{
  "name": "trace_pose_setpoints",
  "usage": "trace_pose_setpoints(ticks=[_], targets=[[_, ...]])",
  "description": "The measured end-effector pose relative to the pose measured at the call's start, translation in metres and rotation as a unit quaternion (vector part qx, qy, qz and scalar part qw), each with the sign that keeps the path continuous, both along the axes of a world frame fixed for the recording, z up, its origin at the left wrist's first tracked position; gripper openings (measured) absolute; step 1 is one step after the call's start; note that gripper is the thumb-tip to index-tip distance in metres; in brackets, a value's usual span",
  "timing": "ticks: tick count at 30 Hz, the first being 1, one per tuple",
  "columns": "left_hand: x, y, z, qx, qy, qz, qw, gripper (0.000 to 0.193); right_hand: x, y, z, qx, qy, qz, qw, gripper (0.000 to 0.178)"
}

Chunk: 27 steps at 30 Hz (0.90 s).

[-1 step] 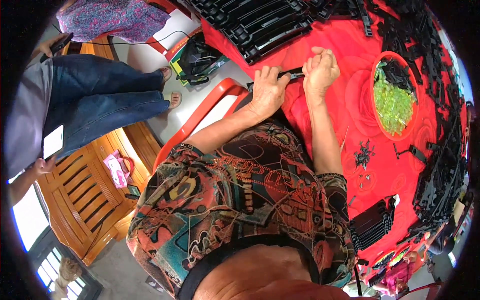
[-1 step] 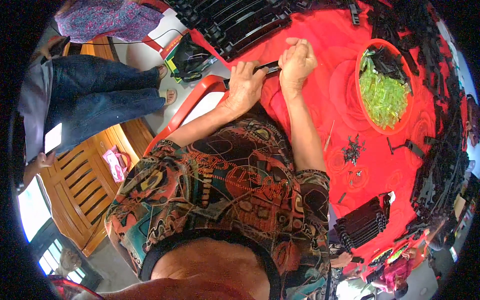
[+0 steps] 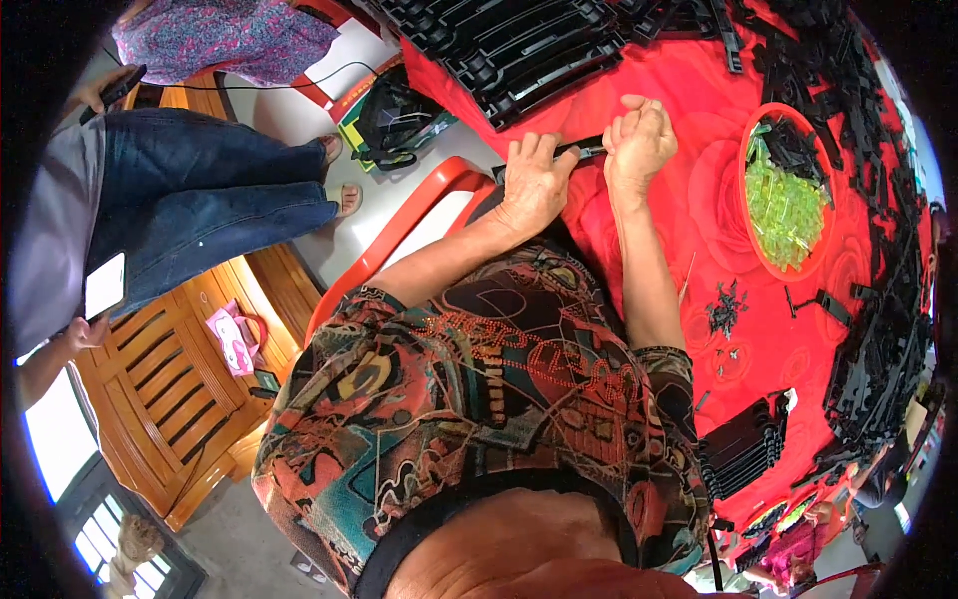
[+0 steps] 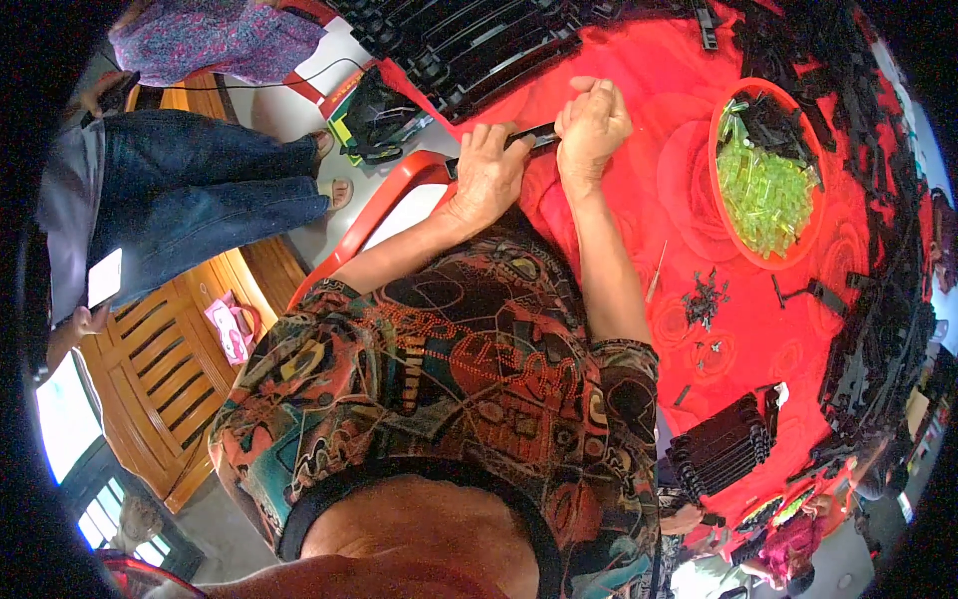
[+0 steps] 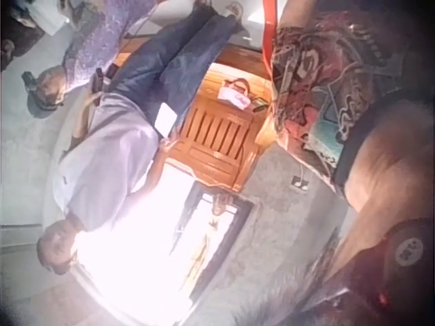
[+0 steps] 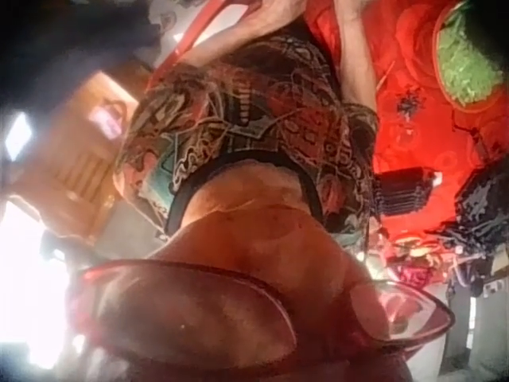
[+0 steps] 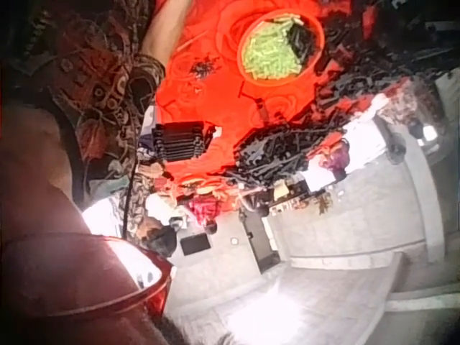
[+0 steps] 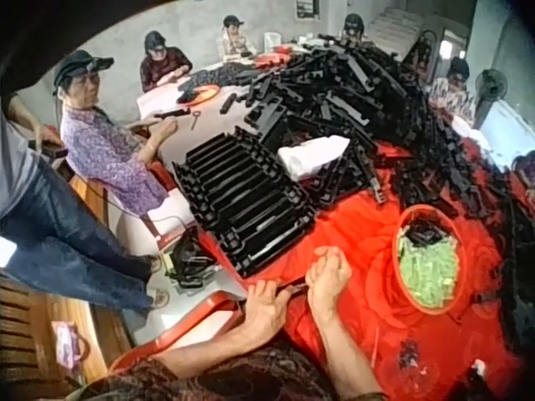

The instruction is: The person assembles toy rifle components by hand, inserting small plastic pieces into black plastic parts and fitting the sections together.

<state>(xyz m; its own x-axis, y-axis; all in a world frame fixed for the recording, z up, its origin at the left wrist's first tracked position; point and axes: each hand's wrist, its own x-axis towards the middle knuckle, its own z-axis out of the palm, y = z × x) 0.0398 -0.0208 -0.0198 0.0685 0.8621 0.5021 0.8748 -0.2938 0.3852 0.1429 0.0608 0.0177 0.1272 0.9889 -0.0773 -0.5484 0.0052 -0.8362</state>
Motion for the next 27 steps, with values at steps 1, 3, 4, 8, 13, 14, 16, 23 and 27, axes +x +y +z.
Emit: trace_pose_setpoints(ticks=[1,3,4,8,13,14,16,23,27], targets=[[-0.0005,0.001,-0.0002,0.007,0.005,-0.003,1.0,0.028,-0.0004,-0.0005,-0.0019,-0.005,0.0,-0.002,1.0,0.032],[-0.0007,0.0018,-0.0009,0.005,0.008,-0.006,1.0,0.028,-0.0007,-0.0003,-0.0032,-0.011,-0.002,-0.004,1.0,0.032],[-0.0014,0.002,-0.0015,0.003,0.013,-0.007,1.0,0.029,-0.0016,-0.0003,-0.0024,-0.009,-0.007,-0.003,1.0,0.032],[-0.0006,0.0013,-0.0023,0.003,0.013,-0.013,1.0,0.031,-0.0017,-0.0013,-0.0024,-0.014,-0.028,-0.003,0.999,0.032],[-0.0005,0.0015,0.0015,-0.001,0.023,-0.025,0.999,0.032,-0.0029,-0.0023,-0.0021,-0.007,-0.051,-0.002,0.999,0.032],[-0.0004,0.0019,0.0019,-0.001,0.023,-0.025,0.999,0.032,-0.0031,-0.0017,-0.0022,-0.004,-0.061,0.001,0.998,0.032],[-0.0011,0.0026,0.0023,-0.017,0.031,-0.031,0.999,0.032,-0.0037,-0.0014,-0.003,-0.006,-0.063,0.0,0.998,0.031],[-0.0001,0.0048,0.001,-0.004,0.033,-0.031,0.999,0.032,-0.0001,-0.0054,-0.0052,0.013,-0.044,-0.001,0.999,0.031],[-0.0002,0.0016,0.0002,0.002,0.017,-0.026,1.0,0.031,0.0024,-0.0036,-0.0036,0.025,-0.048,0.016,0.998,0.031]])
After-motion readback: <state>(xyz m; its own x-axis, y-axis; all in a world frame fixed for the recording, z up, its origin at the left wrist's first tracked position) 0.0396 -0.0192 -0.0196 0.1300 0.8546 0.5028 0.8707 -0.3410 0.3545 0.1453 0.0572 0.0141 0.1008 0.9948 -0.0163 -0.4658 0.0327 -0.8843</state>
